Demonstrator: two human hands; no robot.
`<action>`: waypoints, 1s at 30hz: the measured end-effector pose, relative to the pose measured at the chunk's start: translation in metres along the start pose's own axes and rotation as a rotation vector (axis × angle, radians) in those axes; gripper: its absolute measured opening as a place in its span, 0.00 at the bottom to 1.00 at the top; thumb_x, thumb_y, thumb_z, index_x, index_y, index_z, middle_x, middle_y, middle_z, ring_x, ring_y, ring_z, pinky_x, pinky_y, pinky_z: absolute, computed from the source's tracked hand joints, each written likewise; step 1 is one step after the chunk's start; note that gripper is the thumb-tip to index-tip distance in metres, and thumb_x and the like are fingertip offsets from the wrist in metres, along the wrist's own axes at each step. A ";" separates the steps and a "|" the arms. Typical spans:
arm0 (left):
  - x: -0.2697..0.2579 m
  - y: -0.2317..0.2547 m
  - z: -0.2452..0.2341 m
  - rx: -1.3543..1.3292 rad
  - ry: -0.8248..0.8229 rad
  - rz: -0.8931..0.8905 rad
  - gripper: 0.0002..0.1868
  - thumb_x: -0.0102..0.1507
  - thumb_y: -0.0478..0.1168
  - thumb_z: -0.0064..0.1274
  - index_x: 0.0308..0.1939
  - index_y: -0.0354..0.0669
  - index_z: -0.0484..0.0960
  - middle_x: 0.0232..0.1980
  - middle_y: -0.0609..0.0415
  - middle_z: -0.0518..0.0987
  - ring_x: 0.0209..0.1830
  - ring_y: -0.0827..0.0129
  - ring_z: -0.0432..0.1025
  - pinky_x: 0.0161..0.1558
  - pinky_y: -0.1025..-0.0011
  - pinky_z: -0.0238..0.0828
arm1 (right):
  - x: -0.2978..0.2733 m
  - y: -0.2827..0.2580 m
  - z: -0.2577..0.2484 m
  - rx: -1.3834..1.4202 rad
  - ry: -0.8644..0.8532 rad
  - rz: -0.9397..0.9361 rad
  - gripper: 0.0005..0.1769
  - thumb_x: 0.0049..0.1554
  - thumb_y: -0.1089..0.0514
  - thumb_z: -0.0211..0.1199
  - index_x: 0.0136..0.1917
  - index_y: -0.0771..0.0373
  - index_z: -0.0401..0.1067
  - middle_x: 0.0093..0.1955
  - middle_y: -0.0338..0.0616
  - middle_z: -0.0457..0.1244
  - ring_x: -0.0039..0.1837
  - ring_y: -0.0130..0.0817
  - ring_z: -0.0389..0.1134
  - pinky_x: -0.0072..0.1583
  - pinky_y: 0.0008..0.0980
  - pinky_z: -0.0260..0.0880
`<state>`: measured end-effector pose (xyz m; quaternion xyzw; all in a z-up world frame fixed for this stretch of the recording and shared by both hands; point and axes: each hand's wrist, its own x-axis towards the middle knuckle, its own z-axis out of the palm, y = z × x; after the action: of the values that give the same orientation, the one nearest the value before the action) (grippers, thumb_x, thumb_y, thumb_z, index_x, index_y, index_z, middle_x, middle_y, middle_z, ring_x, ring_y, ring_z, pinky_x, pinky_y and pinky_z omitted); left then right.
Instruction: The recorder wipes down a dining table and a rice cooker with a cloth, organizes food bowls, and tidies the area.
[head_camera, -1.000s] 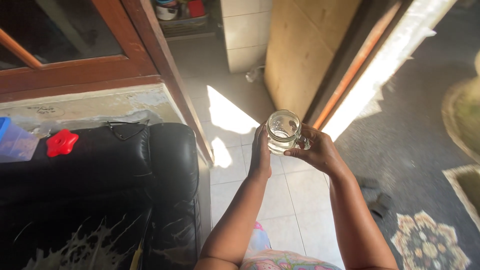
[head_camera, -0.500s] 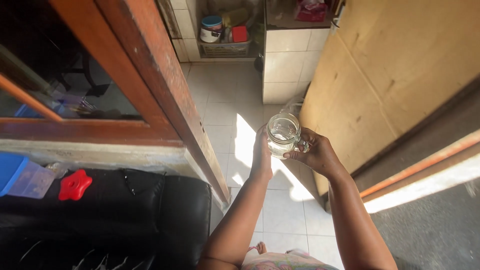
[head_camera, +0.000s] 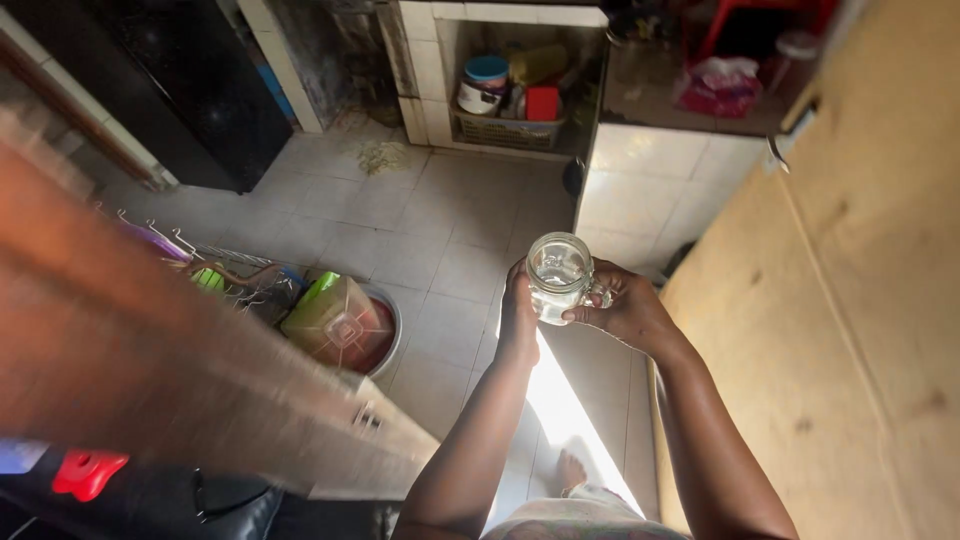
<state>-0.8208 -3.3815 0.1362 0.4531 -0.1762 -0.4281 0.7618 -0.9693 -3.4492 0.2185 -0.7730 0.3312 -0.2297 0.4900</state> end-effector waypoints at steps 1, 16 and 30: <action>0.018 0.004 0.008 -0.006 0.020 0.008 0.29 0.69 0.55 0.34 0.69 0.46 0.68 0.67 0.55 0.71 0.70 0.68 0.64 0.70 0.64 0.55 | 0.024 0.002 -0.008 -0.002 -0.022 -0.005 0.30 0.39 0.60 0.82 0.56 0.58 0.78 0.44 0.33 0.69 0.48 0.23 0.65 0.54 0.28 0.68; 0.297 0.025 -0.011 -0.044 0.197 0.237 0.31 0.70 0.55 0.36 0.71 0.41 0.66 0.69 0.47 0.69 0.72 0.59 0.62 0.70 0.58 0.56 | 0.359 0.062 -0.003 0.078 -0.322 -0.149 0.27 0.41 0.56 0.80 0.55 0.57 0.80 0.64 0.33 0.69 0.57 0.25 0.69 0.60 0.33 0.71; 0.619 0.073 -0.020 0.079 0.116 0.131 0.31 0.69 0.55 0.34 0.73 0.45 0.64 0.72 0.49 0.66 0.75 0.59 0.57 0.72 0.55 0.51 | 0.654 0.059 -0.013 -0.163 -0.162 -0.081 0.35 0.38 0.46 0.82 0.59 0.52 0.77 0.39 0.33 0.66 0.44 0.27 0.64 0.50 0.34 0.68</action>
<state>-0.4181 -3.8569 0.1128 0.4946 -0.1778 -0.3430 0.7785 -0.5539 -3.9569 0.1900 -0.8390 0.2765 -0.1588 0.4410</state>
